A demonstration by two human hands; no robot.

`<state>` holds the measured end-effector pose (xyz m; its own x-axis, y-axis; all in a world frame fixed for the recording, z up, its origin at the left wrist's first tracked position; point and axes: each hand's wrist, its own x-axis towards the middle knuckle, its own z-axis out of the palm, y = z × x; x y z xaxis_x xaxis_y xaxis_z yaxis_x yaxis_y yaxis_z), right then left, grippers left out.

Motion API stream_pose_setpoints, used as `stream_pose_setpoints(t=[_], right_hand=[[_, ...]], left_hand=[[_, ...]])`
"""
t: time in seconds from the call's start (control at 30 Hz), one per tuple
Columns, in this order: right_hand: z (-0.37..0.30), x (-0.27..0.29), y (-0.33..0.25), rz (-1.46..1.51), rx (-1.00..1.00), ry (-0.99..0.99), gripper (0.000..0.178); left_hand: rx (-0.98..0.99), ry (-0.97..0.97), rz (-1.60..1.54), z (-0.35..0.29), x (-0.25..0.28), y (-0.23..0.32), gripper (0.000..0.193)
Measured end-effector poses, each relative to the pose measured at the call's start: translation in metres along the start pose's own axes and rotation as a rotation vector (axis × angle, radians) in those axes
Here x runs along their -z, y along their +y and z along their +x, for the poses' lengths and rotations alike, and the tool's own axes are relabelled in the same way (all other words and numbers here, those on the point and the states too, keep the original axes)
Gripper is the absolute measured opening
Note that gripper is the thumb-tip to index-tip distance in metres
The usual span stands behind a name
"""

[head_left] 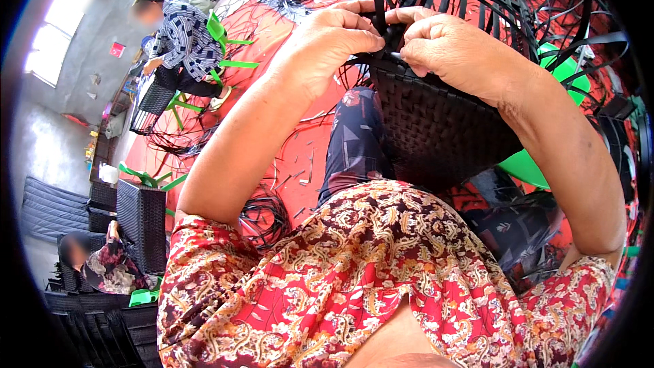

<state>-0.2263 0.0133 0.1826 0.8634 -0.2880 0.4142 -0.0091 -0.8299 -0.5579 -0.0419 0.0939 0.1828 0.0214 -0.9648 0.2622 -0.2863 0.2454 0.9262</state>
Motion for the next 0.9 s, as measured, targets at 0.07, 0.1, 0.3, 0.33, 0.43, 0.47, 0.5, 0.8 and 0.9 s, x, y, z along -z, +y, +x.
stream_pose_setpoints(t=[0.07,0.1,0.3,0.33,0.43,0.47,0.5,0.8,0.9], right_hand=[[0.004,0.003,0.003,-0.204,0.114,-0.064,0.022],[0.006,0.005,-0.001,-0.247,0.117,-0.093,0.023],[0.011,0.004,-0.008,-0.277,-0.038,-0.08,0.028],[0.01,0.003,-0.007,-0.313,-0.013,-0.051,0.027],[0.007,0.005,-0.014,-0.354,-0.037,-0.033,0.025],[0.008,0.006,-0.015,-0.35,-0.052,-0.04,0.024],[0.008,0.005,-0.015,-0.371,-0.035,-0.022,0.023],[0.002,0.005,-0.007,-0.445,0.075,0.074,0.019],[-0.008,0.012,-0.016,-0.611,0.21,0.232,0.019]], left_hand=[[-0.014,-0.012,-0.033,0.003,0.002,-0.005,0.014],[-0.007,-0.016,-0.031,0.004,0.004,-0.007,0.015],[-0.075,-0.064,0.173,-0.001,0.012,-0.005,0.019],[-0.102,-0.074,0.234,-0.002,0.013,-0.004,0.019],[-0.156,-0.15,0.338,0.003,0.014,0.0,0.019],[-0.205,-0.173,0.411,0.005,0.017,0.001,0.019],[-0.254,-0.196,0.484,0.009,0.02,0.0,0.019],[-0.302,-0.38,0.739,0.018,0.014,0.019,0.014],[-0.244,-0.379,0.691,0.022,0.01,0.021,0.012]])
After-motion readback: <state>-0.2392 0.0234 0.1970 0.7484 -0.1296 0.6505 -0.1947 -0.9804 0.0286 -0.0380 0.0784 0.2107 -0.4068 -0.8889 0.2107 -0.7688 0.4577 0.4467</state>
